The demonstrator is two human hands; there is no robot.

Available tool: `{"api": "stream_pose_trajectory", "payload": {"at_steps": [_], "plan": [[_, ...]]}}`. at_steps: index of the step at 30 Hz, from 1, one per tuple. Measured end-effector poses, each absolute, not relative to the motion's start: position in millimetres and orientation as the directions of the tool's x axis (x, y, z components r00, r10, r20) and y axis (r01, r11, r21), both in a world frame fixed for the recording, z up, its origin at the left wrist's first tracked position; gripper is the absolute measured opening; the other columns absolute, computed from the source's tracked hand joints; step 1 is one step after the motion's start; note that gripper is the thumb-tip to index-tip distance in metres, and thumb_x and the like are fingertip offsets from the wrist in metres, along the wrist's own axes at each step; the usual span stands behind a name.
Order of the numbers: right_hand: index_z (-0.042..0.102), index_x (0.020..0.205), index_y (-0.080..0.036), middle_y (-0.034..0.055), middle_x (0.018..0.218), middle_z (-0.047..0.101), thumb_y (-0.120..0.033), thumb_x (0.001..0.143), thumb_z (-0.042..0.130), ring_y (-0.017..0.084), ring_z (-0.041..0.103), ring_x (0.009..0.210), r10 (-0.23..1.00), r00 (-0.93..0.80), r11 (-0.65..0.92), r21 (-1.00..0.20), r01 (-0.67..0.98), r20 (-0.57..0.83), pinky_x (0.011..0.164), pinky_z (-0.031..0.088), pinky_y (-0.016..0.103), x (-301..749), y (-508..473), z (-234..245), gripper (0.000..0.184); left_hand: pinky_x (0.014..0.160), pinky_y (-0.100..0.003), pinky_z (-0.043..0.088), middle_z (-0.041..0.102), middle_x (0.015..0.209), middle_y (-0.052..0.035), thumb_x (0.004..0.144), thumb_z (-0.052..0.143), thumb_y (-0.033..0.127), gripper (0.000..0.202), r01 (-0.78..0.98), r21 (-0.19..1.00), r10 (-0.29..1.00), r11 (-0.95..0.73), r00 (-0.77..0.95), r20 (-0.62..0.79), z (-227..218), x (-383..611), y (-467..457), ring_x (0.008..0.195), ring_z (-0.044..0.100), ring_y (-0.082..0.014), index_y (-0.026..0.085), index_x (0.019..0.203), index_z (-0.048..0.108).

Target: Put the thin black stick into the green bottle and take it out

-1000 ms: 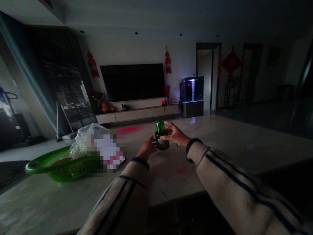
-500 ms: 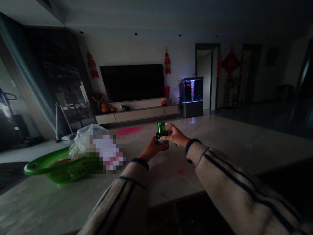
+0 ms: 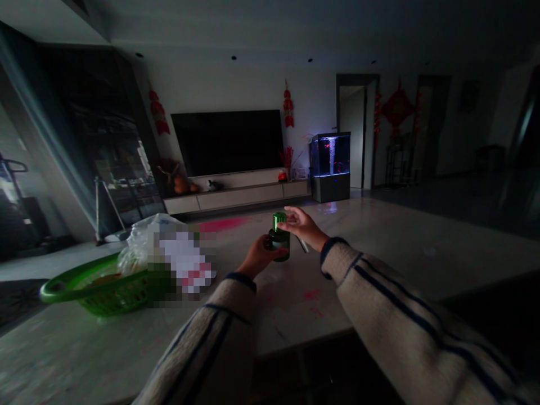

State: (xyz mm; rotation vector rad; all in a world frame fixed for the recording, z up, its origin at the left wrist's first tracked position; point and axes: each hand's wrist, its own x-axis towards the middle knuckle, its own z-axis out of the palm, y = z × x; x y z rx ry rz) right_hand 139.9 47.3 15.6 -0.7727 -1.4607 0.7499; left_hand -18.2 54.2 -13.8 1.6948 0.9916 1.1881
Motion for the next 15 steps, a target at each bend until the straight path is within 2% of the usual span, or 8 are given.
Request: {"api": "stream_pose_trajectory", "payload": {"at_steps": [3, 7, 12, 15], "plan": [[0.046, 0.108, -0.018, 0.006, 0.099, 0.056, -0.036, 0.059, 0.07, 0.014, 0.057, 0.089, 0.801, 0.035, 0.597, -0.801, 0.03, 0.598, 0.084, 0.045, 0.033, 141.5, 42.6, 23.1, 0.057, 0.065, -0.028, 0.048, 0.065, 0.08, -0.006, 0.045, 0.08, 0.025, 0.048, 0.194, 0.907, 0.904, -0.373, 0.299, 0.307, -14.0, -16.3, 51.3, 0.072, 0.061, -0.0165, 0.013, 0.086, 0.057], [0.046, 0.109, -0.019, 0.0048, 0.094, 0.058, -0.035, 0.058, 0.072, 0.013, 0.058, 0.082, 0.816, -0.017, 0.578, -0.815, 0.032, 0.578, 0.078, 0.048, 0.032, 140.7, 39.8, 22.3, 0.059, 0.064, -0.027, 0.048, 0.065, 0.081, -0.0056, 0.048, 0.078, 0.025, 0.047, 0.214, 0.893, 0.881, -0.397, 0.362, 0.305, -13.2, -12.4, 47.9, 0.07, 0.061, -0.0147, 0.012, 0.088, 0.057], [0.048, 0.101, -0.018, 0.0036, 0.09, 0.06, -0.03, 0.049, 0.077, 0.015, 0.06, 0.081, 0.85, -0.161, 0.517, -0.853, 0.072, 0.502, 0.079, 0.048, 0.033, 140.2, 47.0, 11.7, 0.06, 0.057, -0.024, 0.046, 0.063, 0.07, -0.0018, 0.048, 0.078, 0.027, 0.045, 0.241, 0.877, 0.888, -0.415, 0.317, 0.333, -15.2, -14.2, 52.9, 0.062, 0.058, -0.0119, 0.011, 0.085, 0.057], [0.049, 0.097, -0.017, 0.0046, 0.089, 0.062, -0.029, 0.049, 0.078, 0.015, 0.06, 0.083, 0.851, -0.168, 0.517, -0.85, 0.101, 0.497, 0.08, 0.048, 0.034, 140.0, 52.9, 5.8, 0.058, 0.055, -0.023, 0.045, 0.062, 0.068, -0.0009, 0.047, 0.078, 0.028, 0.044, 0.248, 0.875, 0.891, -0.416, 0.304, 0.338, -16.5, -16.9, 55.8, 0.059, 0.057, -0.011, 0.012, 0.082, 0.057]]}}
